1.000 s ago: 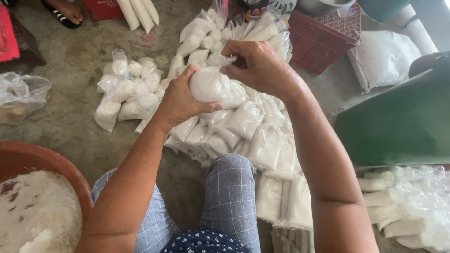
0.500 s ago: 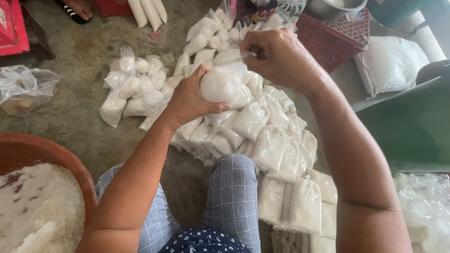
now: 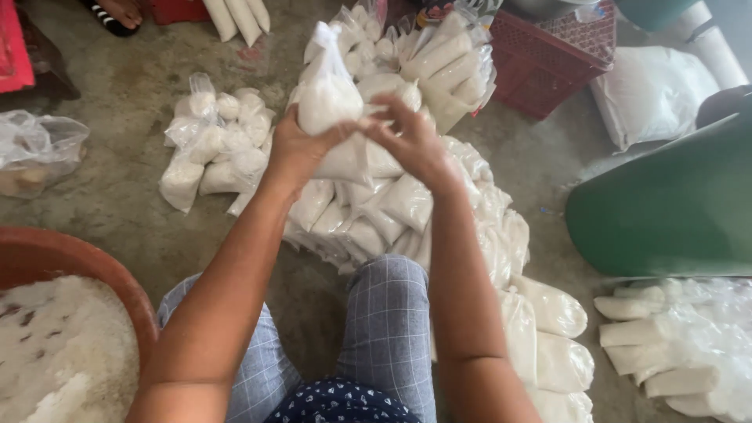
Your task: Tying knots in small plastic bags filled with white powder and stacking them on the floor
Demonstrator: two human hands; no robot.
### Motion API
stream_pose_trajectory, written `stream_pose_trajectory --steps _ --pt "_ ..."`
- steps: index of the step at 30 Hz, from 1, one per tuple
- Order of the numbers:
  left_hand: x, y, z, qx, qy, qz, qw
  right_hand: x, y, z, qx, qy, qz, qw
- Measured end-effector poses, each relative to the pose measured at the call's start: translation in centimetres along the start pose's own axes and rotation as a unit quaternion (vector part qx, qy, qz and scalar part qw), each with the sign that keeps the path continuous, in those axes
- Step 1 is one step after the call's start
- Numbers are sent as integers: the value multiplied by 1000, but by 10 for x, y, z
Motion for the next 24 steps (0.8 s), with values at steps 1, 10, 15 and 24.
stream_pose_trajectory --steps 1,10,15,24 --pt "-9 -10 5 14 26 -39 999 2 20 -22 -76 -39 -80 993" --pt "-43 -69 23 115 -23 37 992 -4 99 -114 -395 -78 -262 877" --pt "-43 -84 18 98 -24 39 994 -12 127 -134 -523 -35 -260 811" --pt "-52 -76 18 95 -24 -34 995 -4 101 -115 -502 -42 -206 839"
Point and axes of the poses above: each hand's wrist, its own x-axis away from the middle knuckle, its own z-axis out of the back of the hand, y = z × x, the point moved 8 cm from there along -x, towards the middle knuckle, and after that the axes turned 8 degrees about -z, right-handed, at the moved point
